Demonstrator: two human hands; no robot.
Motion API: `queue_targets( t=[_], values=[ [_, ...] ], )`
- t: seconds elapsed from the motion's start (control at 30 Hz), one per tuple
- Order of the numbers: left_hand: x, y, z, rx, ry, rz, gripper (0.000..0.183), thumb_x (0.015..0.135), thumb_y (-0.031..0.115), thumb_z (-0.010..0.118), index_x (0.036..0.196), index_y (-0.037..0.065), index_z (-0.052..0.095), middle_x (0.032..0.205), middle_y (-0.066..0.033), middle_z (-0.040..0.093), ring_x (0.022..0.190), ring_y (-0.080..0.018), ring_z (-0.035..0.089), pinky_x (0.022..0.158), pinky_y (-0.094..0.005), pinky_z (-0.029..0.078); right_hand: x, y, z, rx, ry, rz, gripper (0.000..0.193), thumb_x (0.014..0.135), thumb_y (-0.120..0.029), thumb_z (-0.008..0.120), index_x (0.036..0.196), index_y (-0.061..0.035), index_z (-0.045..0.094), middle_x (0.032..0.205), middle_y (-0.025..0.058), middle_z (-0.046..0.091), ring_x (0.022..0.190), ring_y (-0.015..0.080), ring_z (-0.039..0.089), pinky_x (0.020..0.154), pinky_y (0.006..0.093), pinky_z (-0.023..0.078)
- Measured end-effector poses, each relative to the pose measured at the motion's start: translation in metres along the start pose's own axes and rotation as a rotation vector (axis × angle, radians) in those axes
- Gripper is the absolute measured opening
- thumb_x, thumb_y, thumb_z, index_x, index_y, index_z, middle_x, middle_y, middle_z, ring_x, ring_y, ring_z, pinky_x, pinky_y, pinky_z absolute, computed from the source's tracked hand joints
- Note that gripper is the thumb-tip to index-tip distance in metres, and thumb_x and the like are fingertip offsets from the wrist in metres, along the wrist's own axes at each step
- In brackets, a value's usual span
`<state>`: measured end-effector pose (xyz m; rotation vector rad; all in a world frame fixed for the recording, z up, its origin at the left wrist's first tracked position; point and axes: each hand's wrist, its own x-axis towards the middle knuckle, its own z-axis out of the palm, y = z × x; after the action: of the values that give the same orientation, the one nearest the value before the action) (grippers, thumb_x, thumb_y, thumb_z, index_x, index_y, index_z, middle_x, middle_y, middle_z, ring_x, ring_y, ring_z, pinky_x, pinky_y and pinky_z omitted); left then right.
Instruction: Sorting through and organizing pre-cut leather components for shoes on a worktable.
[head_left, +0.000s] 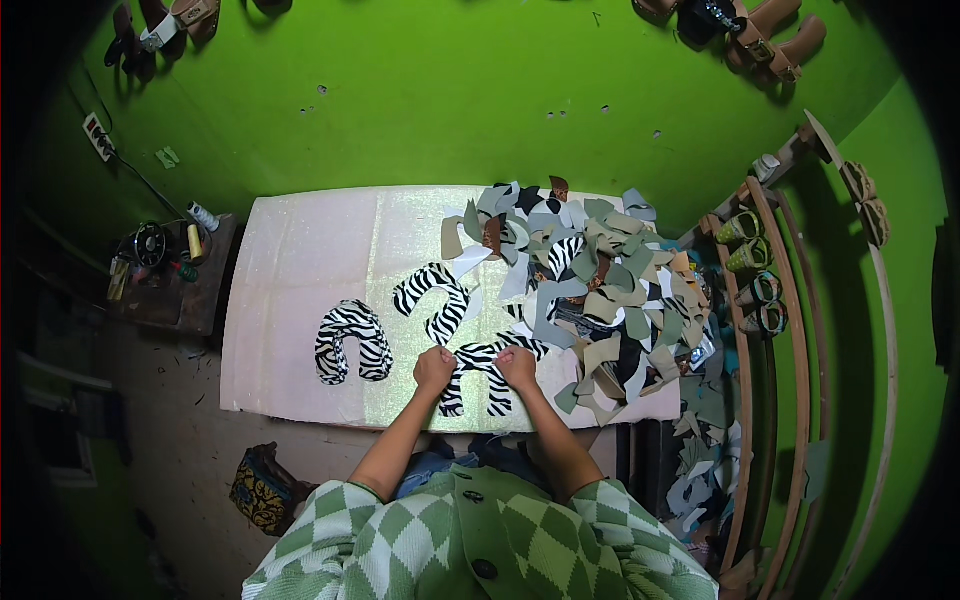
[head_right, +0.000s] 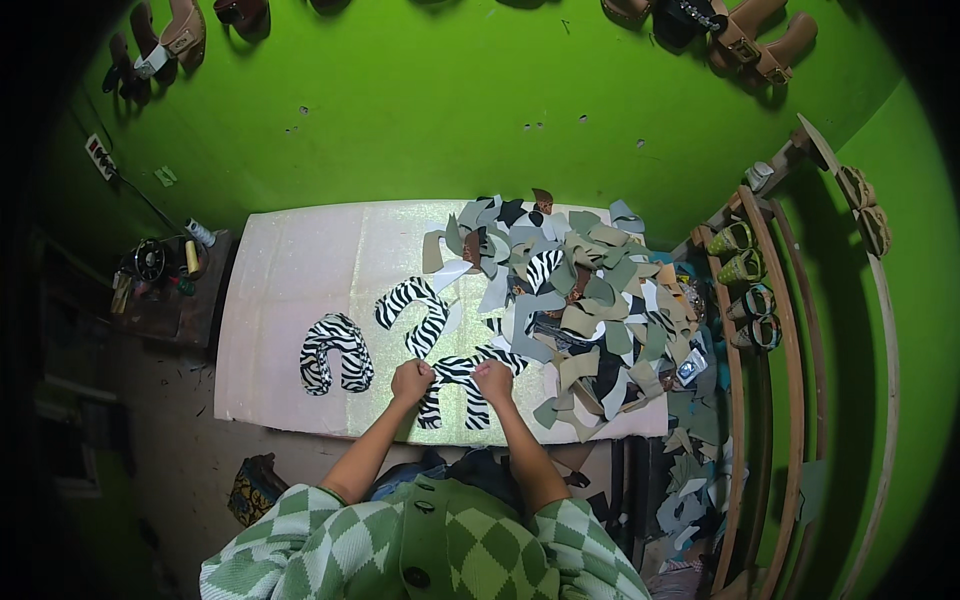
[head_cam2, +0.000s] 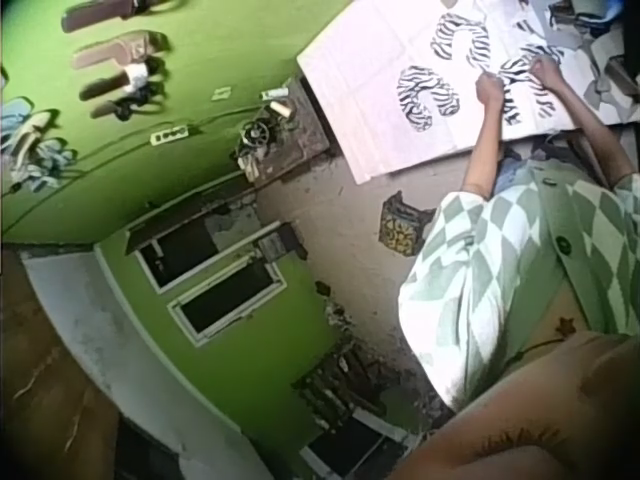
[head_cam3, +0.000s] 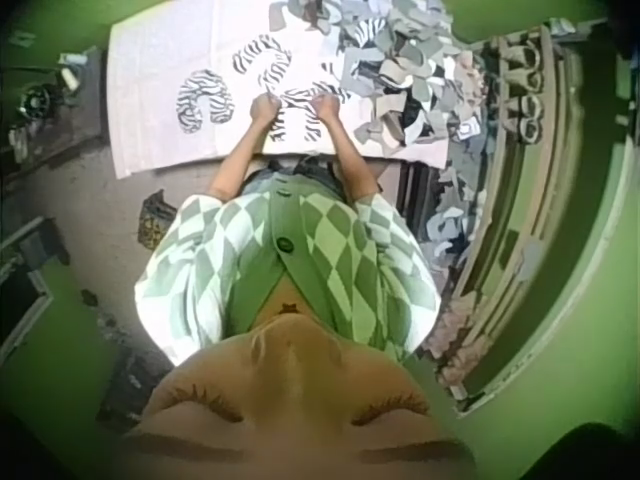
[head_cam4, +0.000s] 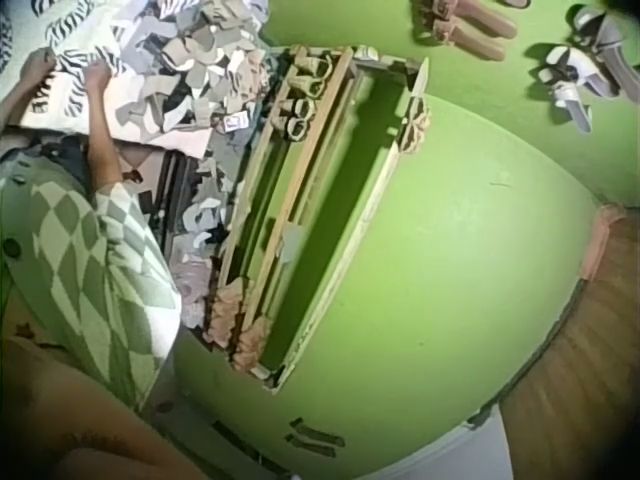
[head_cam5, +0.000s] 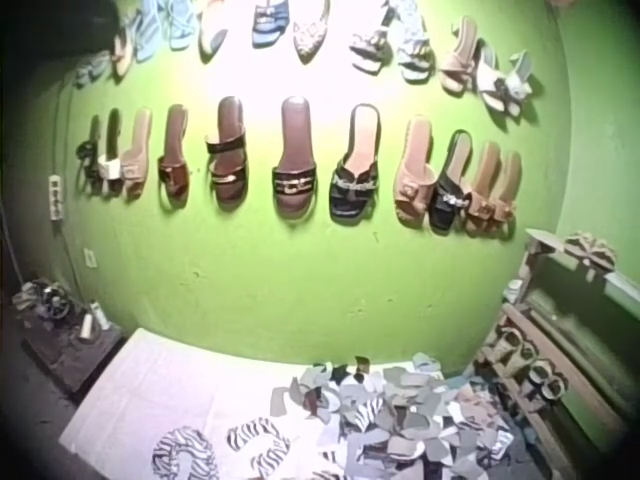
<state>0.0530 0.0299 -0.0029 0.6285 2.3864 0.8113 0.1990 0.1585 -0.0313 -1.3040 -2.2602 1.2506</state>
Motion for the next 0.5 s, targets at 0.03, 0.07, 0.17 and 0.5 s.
queue_targets(
  t=[0.03,0.07,0.17,0.5],
  values=[
    [0.000,0.000,-0.001,0.008,-0.004,0.002,0.014,0.067,0.019,0.064,0.075,0.008,0.065,0.073,-0.0064,0.065,0.071,-0.0227,0.063,0.065,-0.0336,0.049,0.000,0.000,0.001,-0.004,0.013,-0.010,0.016,0.063,-0.016,0.072,0.072,-0.0049,0.064,0.065,0.0082,0.063,0.062,0.0204,0.062,0.061,0.0307,0.049],
    [0.000,0.000,-0.001,0.015,-0.008,0.003,0.013,0.067,0.019,0.063,0.075,0.009,0.065,0.073,-0.0068,0.065,0.071,-0.0234,0.063,0.065,-0.0341,0.049,0.000,0.000,0.002,-0.004,0.013,-0.009,0.016,0.063,-0.016,0.072,0.072,-0.0049,0.064,0.065,0.0082,0.063,0.062,0.0204,0.062,0.061,0.0307,0.049],
    [-0.001,0.002,0.000,0.077,0.047,0.031,0.012,0.066,0.017,0.062,0.075,0.009,0.065,0.072,-0.0078,0.065,0.071,-0.0253,0.063,0.065,-0.0354,0.049,0.000,-0.002,0.004,-0.043,0.016,-0.002,0.014,0.063,-0.013,0.072,0.071,-0.0050,0.064,0.065,0.0085,0.062,0.062,0.0215,0.061,0.061,0.0312,0.049],
    [-0.007,0.010,0.003,0.252,0.098,0.132,0.009,0.067,0.017,0.063,0.072,0.010,0.060,0.073,-0.0063,0.061,0.074,-0.0254,0.059,0.062,-0.0384,0.044,-0.003,-0.006,0.004,-0.083,0.097,-0.034,0.020,0.062,-0.012,0.075,0.069,-0.0029,0.059,0.061,0.0088,0.059,0.058,0.0217,0.059,0.058,0.0314,0.047]
  ],
)
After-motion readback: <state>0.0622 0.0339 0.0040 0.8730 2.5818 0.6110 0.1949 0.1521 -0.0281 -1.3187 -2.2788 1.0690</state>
